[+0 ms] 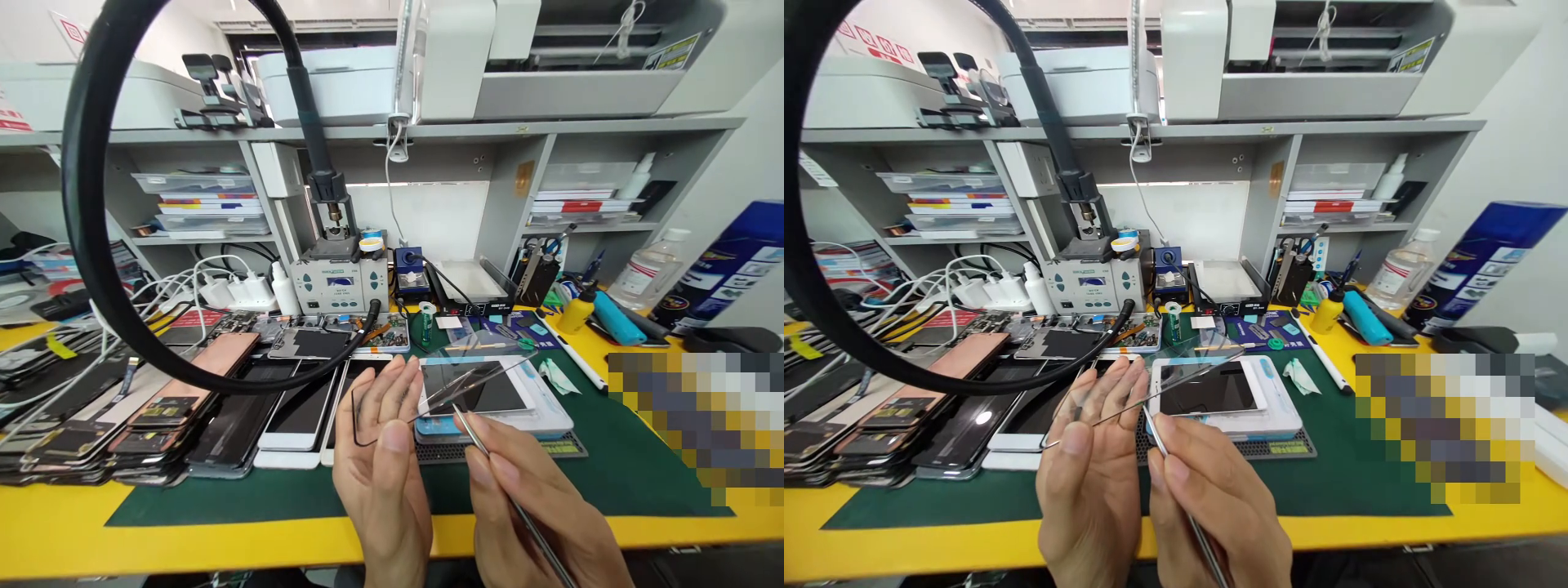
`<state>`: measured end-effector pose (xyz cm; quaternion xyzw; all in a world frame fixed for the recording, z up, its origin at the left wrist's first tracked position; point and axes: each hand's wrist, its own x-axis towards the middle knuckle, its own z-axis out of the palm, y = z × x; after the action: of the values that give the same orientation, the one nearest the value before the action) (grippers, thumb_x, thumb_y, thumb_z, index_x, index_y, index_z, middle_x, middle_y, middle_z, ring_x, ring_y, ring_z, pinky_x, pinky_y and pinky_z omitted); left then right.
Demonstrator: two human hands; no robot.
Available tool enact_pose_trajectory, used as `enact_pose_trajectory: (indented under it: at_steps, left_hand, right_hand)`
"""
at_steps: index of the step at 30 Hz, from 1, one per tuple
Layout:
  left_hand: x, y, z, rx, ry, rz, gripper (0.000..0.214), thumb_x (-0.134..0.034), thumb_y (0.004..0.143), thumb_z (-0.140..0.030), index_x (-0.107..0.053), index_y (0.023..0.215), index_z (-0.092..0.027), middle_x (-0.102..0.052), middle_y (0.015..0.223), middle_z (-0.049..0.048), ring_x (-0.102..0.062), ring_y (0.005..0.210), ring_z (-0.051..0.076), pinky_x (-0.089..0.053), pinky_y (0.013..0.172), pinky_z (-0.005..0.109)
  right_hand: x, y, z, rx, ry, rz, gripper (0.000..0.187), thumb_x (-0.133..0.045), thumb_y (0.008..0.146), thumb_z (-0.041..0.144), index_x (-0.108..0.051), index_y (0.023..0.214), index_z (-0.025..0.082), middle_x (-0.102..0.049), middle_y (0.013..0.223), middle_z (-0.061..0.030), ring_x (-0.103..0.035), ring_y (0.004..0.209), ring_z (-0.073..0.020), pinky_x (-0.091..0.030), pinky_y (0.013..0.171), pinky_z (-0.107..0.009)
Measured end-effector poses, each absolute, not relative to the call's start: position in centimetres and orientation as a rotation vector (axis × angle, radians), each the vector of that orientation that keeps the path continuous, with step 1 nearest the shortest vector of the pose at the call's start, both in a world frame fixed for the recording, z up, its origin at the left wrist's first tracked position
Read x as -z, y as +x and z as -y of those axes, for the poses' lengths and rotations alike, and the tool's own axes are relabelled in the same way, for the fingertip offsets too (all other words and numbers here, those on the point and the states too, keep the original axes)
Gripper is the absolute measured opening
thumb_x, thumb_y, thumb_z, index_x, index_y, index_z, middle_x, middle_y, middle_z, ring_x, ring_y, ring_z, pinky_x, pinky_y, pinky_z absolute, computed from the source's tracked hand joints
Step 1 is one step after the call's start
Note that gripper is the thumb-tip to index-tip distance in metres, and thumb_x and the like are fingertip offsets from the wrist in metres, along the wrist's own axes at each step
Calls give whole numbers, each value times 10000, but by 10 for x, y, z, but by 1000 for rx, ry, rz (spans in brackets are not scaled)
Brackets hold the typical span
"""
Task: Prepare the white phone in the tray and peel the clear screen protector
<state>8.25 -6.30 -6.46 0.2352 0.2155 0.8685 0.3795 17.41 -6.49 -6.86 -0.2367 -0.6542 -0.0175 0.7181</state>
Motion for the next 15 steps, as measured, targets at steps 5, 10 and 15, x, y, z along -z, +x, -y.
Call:
enact_pose_trajectory:
  at_steps: [5,10,15]
  left_hand:
    - [63,82,64,-2209,590,-552,436,-759,821,-320,-581,1177,-142,-706,1193,193,-659,1159,364,-498,1044,538]
    - [63,82,65,-2205,604,-553,425,-757,824,-330,-586,1169,-150,-702,1201,187,-652,1171,366,-486,1052,557]
    - [64,82,65,-2206,610,-551,416,-748,830,-328,-586,1171,-151,-703,1196,183,-655,1165,367,-481,1053,568]
  right_hand:
    - [68,176,65,40,-531,1519,456,-645,665,-163,-636,1021,122,-792,989,-82,-780,837,-192,-661,732,-264]
    - [67,178,64,47,-538,1501,446,-652,662,-160,-638,1008,123,-794,988,-88,-779,842,-195,-663,738,-271]
    - [61,181,63,70,-521,1592,432,-637,686,-134,-620,1022,136,-799,959,-100,-784,815,-203,-666,706,-271]
